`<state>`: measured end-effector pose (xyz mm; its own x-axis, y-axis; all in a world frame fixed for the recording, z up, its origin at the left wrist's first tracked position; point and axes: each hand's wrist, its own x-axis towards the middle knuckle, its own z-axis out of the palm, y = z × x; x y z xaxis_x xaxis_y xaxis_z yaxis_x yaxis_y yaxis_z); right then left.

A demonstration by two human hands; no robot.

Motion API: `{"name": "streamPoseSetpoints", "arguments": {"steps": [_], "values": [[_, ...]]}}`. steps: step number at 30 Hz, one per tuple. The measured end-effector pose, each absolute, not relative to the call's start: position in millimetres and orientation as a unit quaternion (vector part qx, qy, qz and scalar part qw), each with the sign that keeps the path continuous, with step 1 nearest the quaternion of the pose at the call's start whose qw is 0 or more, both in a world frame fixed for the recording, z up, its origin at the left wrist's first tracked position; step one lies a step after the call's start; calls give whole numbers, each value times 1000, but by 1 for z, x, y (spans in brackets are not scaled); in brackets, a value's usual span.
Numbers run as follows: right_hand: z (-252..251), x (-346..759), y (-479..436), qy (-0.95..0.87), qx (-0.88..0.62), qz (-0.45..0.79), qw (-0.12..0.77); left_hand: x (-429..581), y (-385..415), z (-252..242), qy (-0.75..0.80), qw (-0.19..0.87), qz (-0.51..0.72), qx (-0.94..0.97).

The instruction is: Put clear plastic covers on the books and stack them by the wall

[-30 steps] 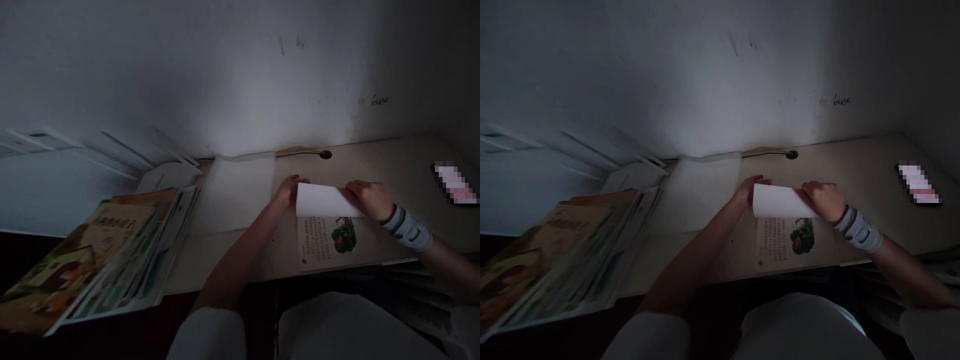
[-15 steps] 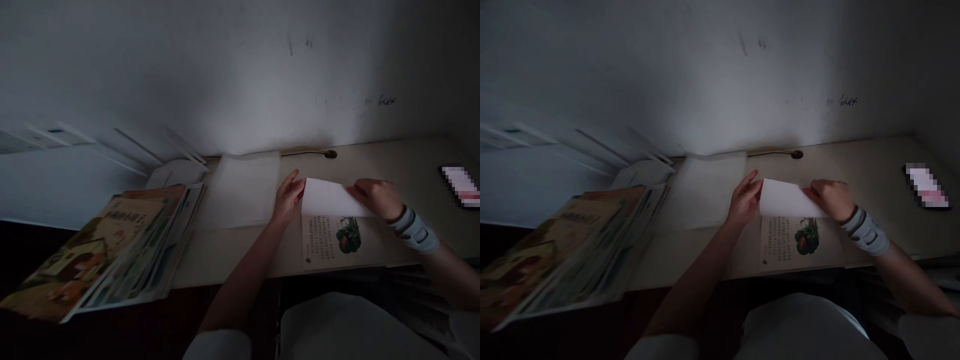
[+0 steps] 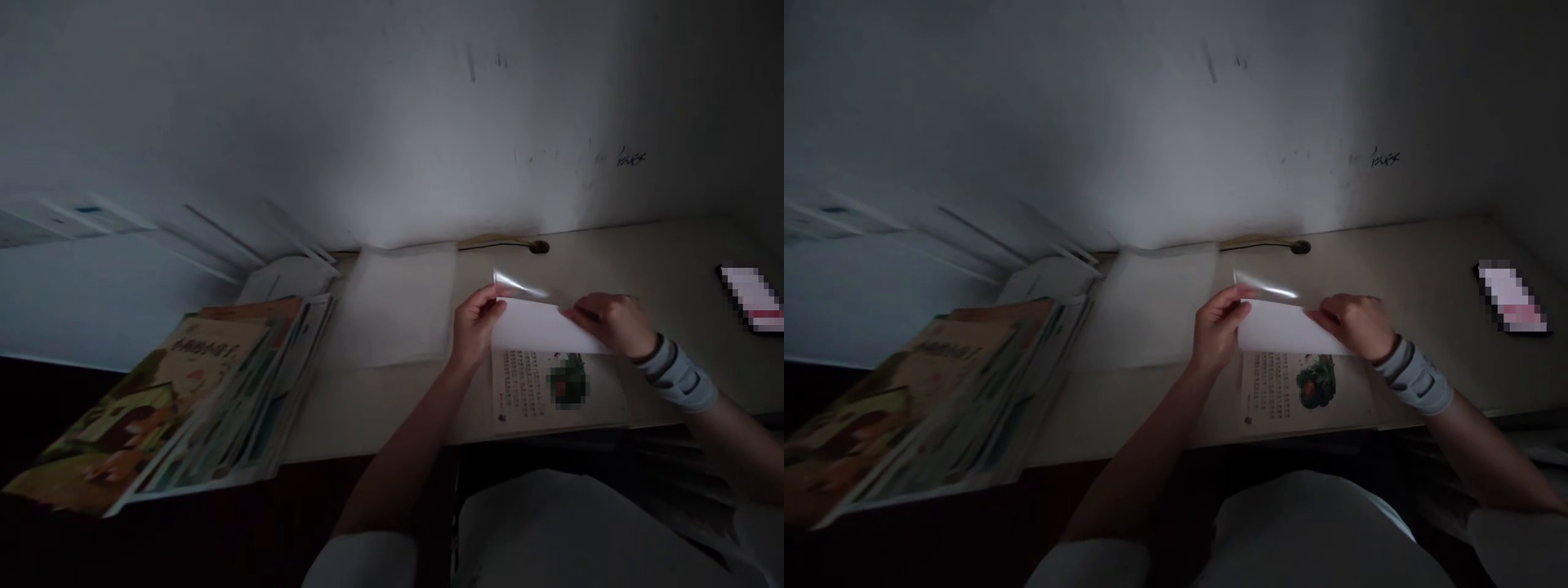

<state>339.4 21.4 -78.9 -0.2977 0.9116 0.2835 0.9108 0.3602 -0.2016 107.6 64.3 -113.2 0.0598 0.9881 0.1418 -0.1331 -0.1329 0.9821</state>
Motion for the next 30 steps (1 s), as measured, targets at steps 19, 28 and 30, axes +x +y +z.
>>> {"name": "streamPoseSetpoints", "arguments": {"steps": [19, 28, 30], "values": [[-94, 340, 15, -781, -574, 15, 246, 108, 49, -116, 426, 517, 524, 526], [-109, 369, 7, -638, -605, 100, 466, 109, 43, -110, 466, 440, 555, 530], [-119, 382, 8, -604, -584, 277, 466, 107, 42, -109, 471, 437, 555, 528]]}}
